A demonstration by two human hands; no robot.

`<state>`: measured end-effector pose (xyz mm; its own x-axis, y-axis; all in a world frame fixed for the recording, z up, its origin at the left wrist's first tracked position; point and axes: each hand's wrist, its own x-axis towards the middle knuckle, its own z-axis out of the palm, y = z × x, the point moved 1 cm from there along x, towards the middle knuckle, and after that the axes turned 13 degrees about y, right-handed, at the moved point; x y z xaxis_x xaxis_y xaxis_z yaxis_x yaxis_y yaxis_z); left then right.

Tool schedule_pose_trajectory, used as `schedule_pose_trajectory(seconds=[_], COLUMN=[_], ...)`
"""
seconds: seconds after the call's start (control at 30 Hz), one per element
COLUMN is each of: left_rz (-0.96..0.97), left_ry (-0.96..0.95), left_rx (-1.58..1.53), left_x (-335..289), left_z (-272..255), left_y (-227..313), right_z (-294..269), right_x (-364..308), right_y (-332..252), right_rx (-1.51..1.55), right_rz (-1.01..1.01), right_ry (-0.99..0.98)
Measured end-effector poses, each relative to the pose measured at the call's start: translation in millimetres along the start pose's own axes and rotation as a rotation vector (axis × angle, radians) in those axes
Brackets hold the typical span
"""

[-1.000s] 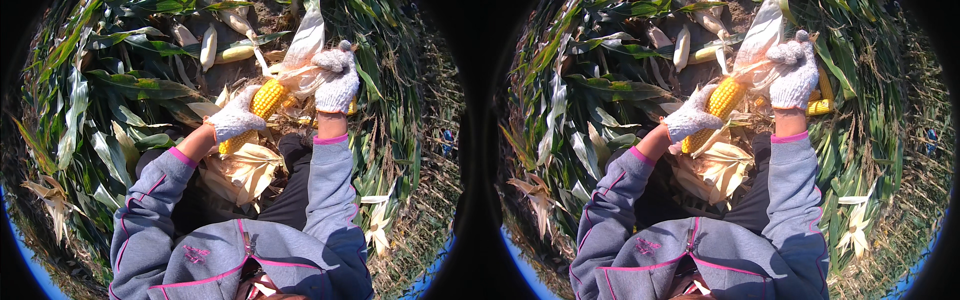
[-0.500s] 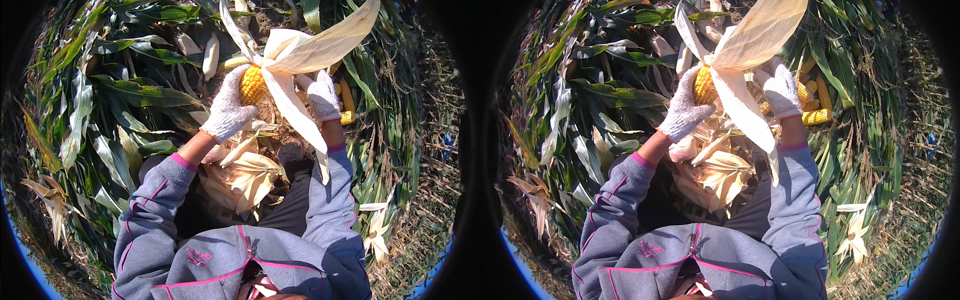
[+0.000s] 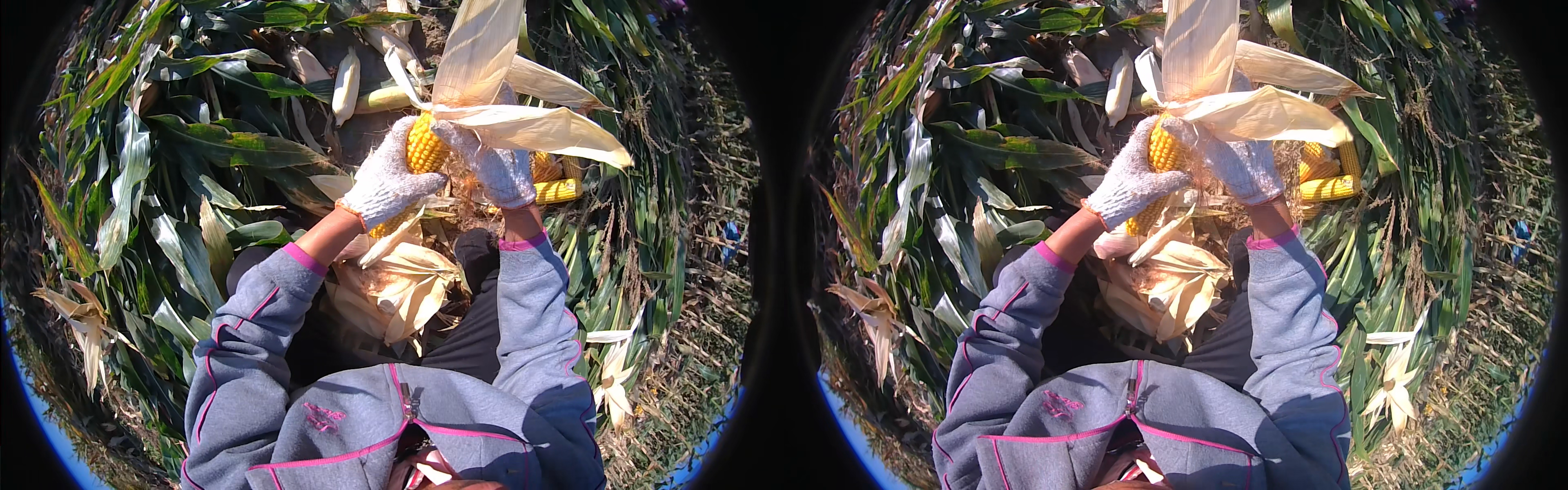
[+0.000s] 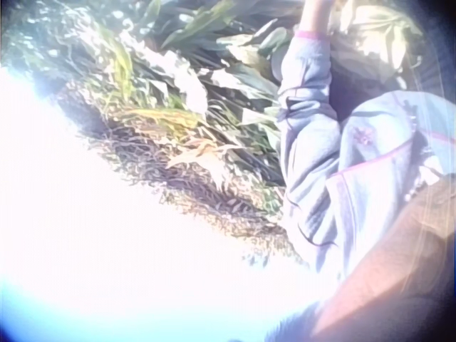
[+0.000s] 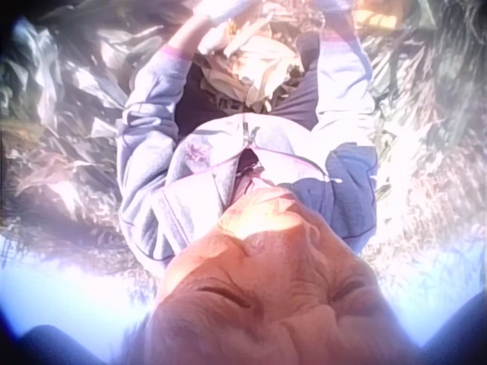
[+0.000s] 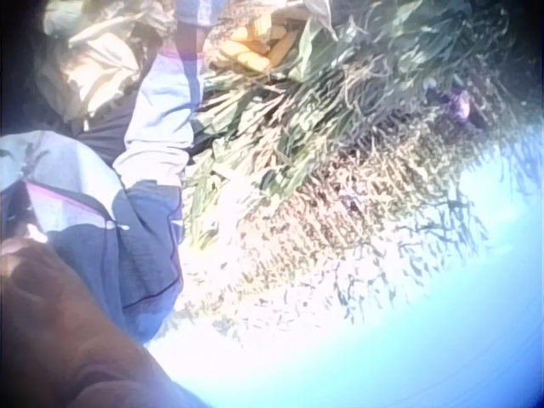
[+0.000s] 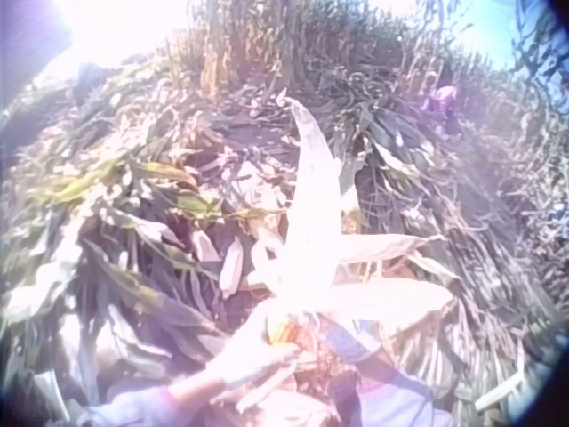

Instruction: The person sits in a cornfield and shucks corn cobs by hand, removing the husks and silk. They handle multiple cobs one at a time, peeling back the layers and discarding the husks onto the ground.

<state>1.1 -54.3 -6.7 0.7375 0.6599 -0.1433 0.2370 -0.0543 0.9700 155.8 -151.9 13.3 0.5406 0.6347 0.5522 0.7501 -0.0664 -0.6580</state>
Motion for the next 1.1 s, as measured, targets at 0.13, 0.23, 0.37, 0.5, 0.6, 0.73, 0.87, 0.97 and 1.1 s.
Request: schedule_pose_trajectory(seconds=[0.13,0.23,0.37,0.5,0.6,0.73,0.87,0.97,1.1], left_rz=[0.018,0.057,0.023,-0.005,-0.017,-0.04,-0.098,-0.131,-0.266], left_ry=[0.032,0.042,0.047,0.0,-0.012,-0.035,-0.071,-0.107,-0.152], left_rx=[0.072,0.014,0.046,0.04,0.013,-0.065,-0.146,-0.289,-0.379], left_x=[-5,-4,-7,-10,-11,-11,-14,-16,-17], left_z=[6,10,13,16,15,13,11,11,15], left_y=[1,-3,1,10,10,10,18,20,26], right_z=[4,30,33,29,34,35,20,13,18], right_x=[2,-16,-20,-20,-18,-8,10,15,21], right_y=[-10,21,15,1,12,0,-31,-31,-34], right_rx=[0.243,0.269,-0.224,-0.303,-0.482,0.399,0.873,1.033,0.906], right_rz=[0.222,0.155,-0.262,-0.072,-0.102,0.585,0.849,0.968,0.981], right_ry=[-0.055,-0.035,0.047,0.173,0.158,0.302,0.45,0.465,0.467])
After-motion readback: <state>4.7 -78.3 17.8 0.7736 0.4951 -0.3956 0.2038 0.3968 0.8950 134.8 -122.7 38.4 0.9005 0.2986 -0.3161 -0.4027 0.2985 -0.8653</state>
